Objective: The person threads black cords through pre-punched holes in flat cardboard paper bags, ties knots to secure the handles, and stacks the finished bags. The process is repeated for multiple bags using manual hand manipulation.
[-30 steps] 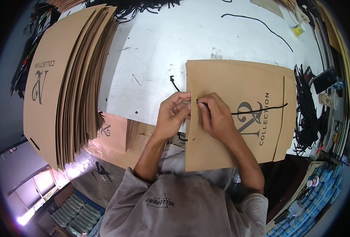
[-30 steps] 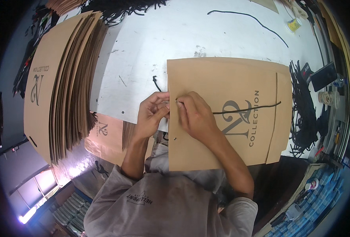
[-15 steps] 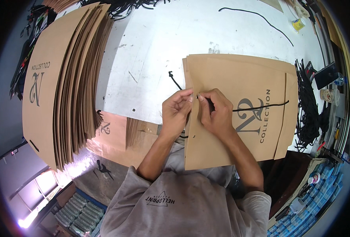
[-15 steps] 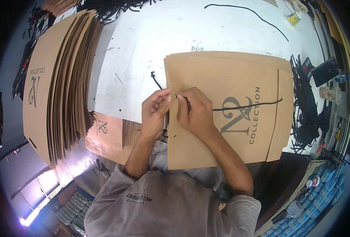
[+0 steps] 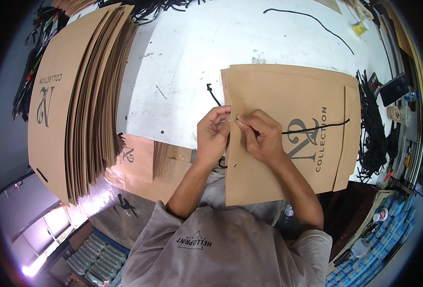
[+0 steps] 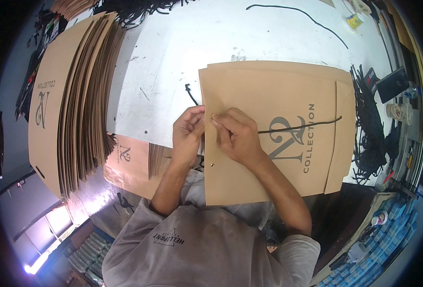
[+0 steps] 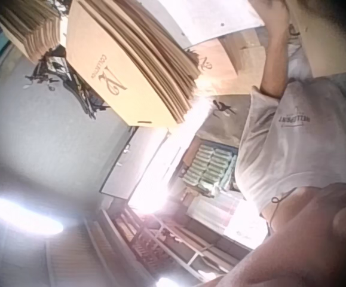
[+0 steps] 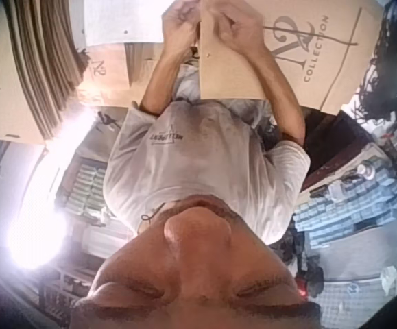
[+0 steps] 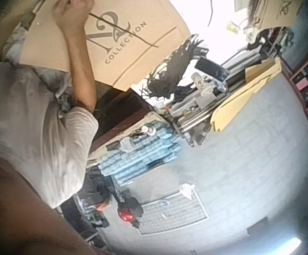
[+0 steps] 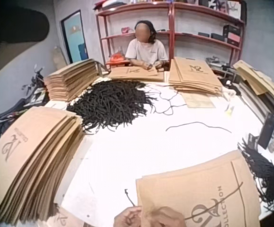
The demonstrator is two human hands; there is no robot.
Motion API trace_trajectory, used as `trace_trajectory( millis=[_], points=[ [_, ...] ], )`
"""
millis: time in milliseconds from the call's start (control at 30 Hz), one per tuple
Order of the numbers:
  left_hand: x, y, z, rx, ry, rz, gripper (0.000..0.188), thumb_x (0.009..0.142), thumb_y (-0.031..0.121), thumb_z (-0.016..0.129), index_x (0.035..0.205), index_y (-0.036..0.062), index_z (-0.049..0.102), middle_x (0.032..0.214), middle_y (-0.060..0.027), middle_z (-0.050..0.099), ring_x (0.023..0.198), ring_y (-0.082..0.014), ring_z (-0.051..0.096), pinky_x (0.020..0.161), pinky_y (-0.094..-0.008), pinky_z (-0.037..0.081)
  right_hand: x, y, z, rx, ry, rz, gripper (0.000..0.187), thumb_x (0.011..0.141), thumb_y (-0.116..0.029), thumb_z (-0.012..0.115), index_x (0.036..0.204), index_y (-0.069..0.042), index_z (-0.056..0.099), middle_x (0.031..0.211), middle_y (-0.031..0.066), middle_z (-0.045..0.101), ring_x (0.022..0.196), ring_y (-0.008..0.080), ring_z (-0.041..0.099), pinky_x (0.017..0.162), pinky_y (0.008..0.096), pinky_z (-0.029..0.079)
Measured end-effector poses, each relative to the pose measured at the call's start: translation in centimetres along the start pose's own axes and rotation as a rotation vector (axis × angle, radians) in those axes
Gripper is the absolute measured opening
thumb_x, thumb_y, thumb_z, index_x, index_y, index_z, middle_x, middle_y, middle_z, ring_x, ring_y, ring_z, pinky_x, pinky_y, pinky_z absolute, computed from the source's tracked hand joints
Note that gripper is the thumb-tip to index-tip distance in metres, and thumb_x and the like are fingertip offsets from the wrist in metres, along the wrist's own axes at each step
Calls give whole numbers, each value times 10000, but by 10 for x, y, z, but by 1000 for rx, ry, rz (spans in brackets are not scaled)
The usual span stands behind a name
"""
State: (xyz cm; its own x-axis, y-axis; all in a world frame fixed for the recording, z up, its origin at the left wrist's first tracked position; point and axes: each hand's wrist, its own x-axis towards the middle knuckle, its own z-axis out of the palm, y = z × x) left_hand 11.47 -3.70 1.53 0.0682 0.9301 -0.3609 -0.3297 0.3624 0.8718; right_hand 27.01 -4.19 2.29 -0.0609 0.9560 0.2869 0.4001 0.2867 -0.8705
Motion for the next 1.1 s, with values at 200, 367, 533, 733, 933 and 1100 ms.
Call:
trace_trajectory(
  millis=[200, 367, 533, 733, 933, 1100],
  points=[
    [-1, -2, -6, 113, 13, 47, 205, 1015, -37, 591, 1214, -34, 637, 994, -72, 693, 810, -77, 648, 709, -215, 522, -1, -5, -3, 40, -7, 118, 110, 893, 12, 742, 1000, 9, 767, 874, 116, 673, 707, 213, 644, 644, 307, 519],
    [-21, 23, -20, 327, 40, 221, 172, 1028, -8, 614, 1194, -47, 632, 939, -66, 684, 761, -82, 607, 688, -244, 502, -2, -12, -5, 59, -15, 136, 186, 879, -19, 766, 1065, -10, 763, 1018, 137, 627, 907, 221, 653, 809, 332, 549],
    [-41, 39, -15, 259, -67, 336, 221, 1036, 53, 636, 1232, -49, 617, 952, -75, 678, 787, -93, 609, 649, -237, 500, -7, -13, 2, -19, -99, -63, 315, 848, -15, 757, 1161, -21, 716, 1070, 150, 591, 983, 302, 646, 861, 381, 544],
    [-9, 19, -40, 717, 16, 384, 269, 977, 65, 694, 1241, 10, 677, 947, -77, 693, 820, -126, 605, 619, -276, 499, -6, -11, 7, 56, 4, 117, 284, 844, -36, 752, 1120, -4, 693, 1065, 164, 593, 978, 326, 651, 858, 395, 543],
    [-12, 6, -34, 832, 53, 451, 201, 954, 18, 667, 1150, 8, 707, 959, -150, 695, 824, -276, 654, 726, -363, 540, -8, -17, 8, -63, -70, 110, 334, 834, -74, 766, 1152, -8, 688, 1093, 172, 588, 1060, 339, 599, 923, 434, 495],
    [-12, 16, -46, 854, 75, 464, 195, 964, 38, 660, 1150, -1, 702, 976, -181, 690, 863, -333, 664, 789, -403, 548, -9, -16, 14, -172, -97, 69, 419, 814, -107, 788, 1204, -9, 671, 1135, 178, 567, 1123, 347, 547, 975, 461, 451]
  ],
)
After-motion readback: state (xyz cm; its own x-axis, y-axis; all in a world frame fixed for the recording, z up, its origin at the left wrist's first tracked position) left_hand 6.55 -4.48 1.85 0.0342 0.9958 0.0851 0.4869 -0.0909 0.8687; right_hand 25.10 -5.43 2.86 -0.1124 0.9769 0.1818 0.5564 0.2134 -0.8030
